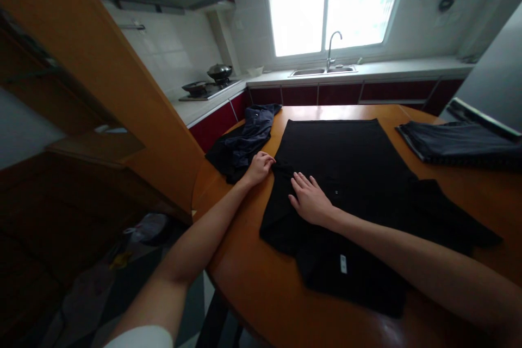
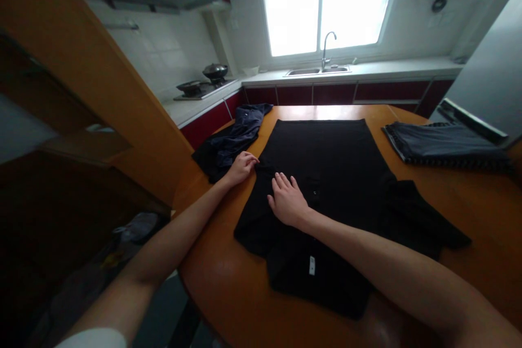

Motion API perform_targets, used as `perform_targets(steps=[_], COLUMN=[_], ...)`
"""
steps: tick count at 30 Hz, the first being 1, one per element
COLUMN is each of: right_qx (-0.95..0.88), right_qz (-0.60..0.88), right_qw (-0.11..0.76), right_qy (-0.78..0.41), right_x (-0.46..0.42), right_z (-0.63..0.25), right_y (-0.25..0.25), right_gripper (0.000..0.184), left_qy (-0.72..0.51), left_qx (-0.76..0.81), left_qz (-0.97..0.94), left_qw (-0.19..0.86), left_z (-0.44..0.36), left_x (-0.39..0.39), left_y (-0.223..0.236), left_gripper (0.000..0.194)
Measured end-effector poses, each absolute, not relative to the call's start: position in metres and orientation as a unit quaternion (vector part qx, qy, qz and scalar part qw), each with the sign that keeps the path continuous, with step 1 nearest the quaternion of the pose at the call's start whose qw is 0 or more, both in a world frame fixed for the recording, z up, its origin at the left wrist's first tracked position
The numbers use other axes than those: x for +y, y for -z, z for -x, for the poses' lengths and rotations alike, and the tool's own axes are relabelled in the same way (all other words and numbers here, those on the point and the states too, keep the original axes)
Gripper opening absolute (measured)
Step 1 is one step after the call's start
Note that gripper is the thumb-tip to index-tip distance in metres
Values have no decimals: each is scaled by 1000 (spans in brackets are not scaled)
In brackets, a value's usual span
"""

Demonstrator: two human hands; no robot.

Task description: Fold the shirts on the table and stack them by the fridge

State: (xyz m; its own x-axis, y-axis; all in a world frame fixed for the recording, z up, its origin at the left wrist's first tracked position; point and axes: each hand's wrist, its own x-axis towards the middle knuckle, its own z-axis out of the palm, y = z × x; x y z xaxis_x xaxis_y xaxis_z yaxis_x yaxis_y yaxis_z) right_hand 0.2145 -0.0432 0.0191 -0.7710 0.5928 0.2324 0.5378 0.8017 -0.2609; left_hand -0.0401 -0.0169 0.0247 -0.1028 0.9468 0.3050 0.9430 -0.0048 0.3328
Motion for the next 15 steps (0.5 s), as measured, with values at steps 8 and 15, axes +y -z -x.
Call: perform_targets(steps=[8,15], right_qx=[-938,-937], right_qz=[301,302], right_qw=[152,151], right_qy=[-86,-87], right_x=[-45,-45], right_z=[-215,-216], right_y=[-21,-22], right_gripper=[61,60], left_qy=[-200,-197], left_qx=[719,702], left_qz=[-665,-684], left_qw=[20,-2], left_z=[38,35], left_x=[-2,8], left_y=[-20,-23], left_gripper=[39,47])
